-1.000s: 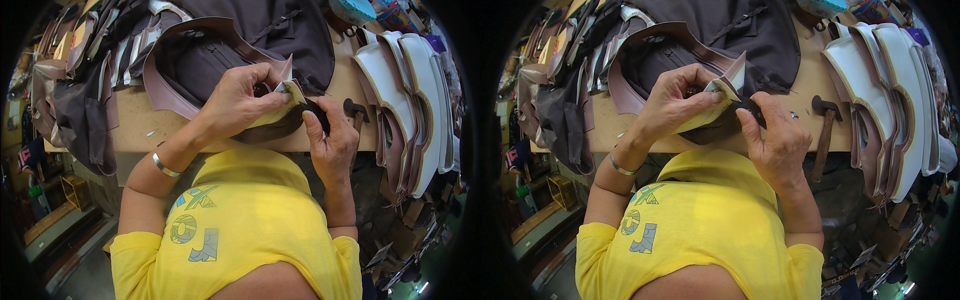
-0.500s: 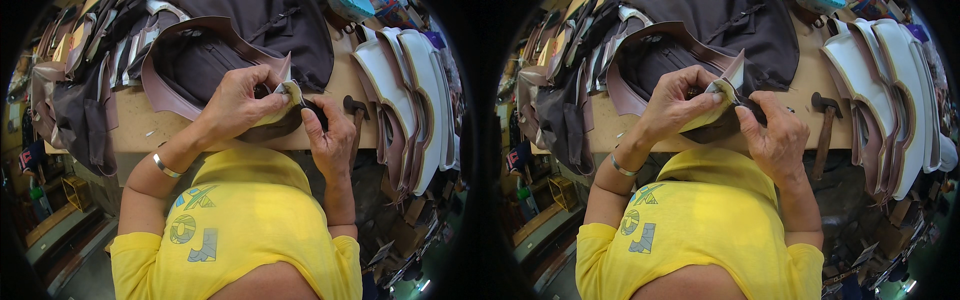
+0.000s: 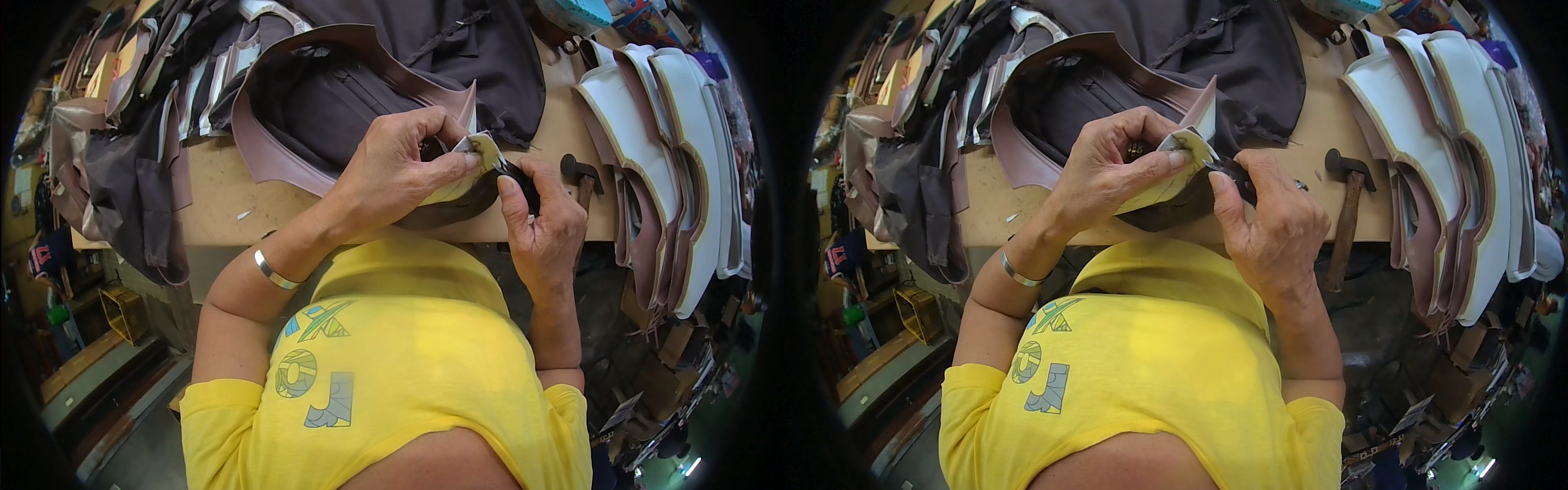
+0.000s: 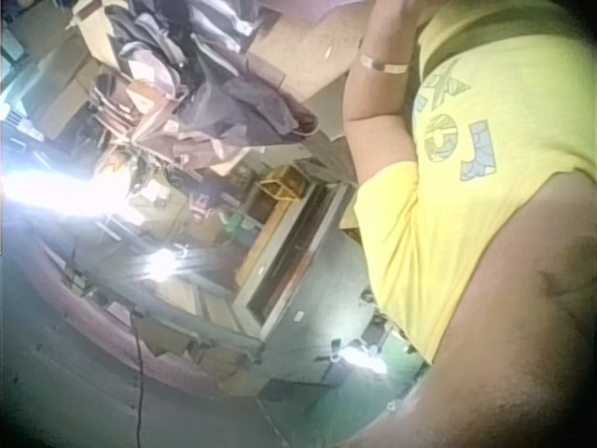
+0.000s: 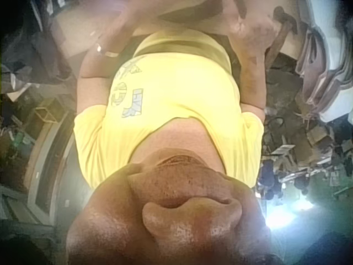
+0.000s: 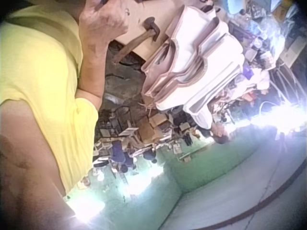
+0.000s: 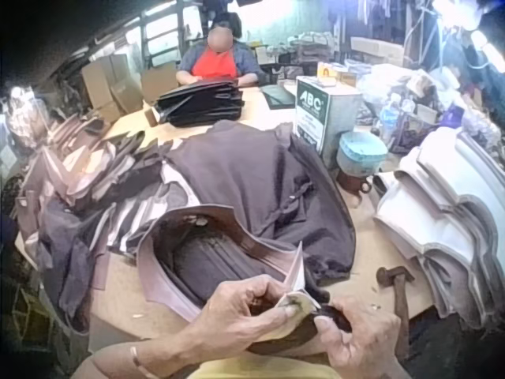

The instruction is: The person repeatedly picks up shoe parts from a table, aligns them, and secures them with metal staples using a hammer. The person handles multiple shoe parts one at a time, placing each completed unit back on the table.

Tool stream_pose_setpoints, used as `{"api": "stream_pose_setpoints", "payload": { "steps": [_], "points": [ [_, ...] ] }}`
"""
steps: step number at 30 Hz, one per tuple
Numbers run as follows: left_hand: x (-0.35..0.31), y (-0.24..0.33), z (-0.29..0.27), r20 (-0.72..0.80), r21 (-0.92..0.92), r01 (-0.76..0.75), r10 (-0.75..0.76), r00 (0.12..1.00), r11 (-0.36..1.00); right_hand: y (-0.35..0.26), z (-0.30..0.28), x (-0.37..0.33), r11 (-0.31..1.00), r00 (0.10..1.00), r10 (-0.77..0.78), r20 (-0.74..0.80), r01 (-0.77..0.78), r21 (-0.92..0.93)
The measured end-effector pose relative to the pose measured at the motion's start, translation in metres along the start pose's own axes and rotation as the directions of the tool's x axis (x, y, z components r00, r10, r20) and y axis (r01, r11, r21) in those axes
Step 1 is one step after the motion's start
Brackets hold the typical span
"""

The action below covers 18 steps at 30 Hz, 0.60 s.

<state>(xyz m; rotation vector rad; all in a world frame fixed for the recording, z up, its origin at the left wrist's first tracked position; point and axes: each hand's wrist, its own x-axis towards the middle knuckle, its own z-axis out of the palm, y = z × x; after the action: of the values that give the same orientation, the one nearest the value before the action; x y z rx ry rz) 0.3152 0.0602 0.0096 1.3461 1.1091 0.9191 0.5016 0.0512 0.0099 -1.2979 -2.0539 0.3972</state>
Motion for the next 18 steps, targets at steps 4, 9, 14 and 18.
{"api": "stream_pose_setpoints", "payload": {
  "steps": [4, 9, 14, 18],
  "points": [
    [-0.0012, -0.0001, -0.0014, -0.001, -0.020, -0.016, 0.016, 1.000, 1.000, -0.0013, -0.0017, -0.0021, 1.000, 1.000, 0.015, 0.005, -0.015, -0.005],
    [-0.0022, 0.0002, 0.0032, 0.026, -0.061, 0.001, 0.001, 1.000, 0.998, -0.0004, -0.0003, -0.0017, 1.000, 1.000, 0.001, -0.016, 0.000, 0.024],
    [-0.0018, -0.0024, 0.0045, 0.039, -0.011, 0.015, -0.015, 0.999, 1.000, -0.0019, 0.0020, 0.0014, 0.999, 1.000, 0.010, -0.002, -0.009, 0.046],
    [-0.0015, -0.0037, 0.0030, 0.047, 0.004, 0.015, -0.015, 0.999, 1.000, 0.0008, 0.0052, 0.0019, 0.997, 1.000, 0.011, -0.004, -0.011, 0.076]
  ]
}}
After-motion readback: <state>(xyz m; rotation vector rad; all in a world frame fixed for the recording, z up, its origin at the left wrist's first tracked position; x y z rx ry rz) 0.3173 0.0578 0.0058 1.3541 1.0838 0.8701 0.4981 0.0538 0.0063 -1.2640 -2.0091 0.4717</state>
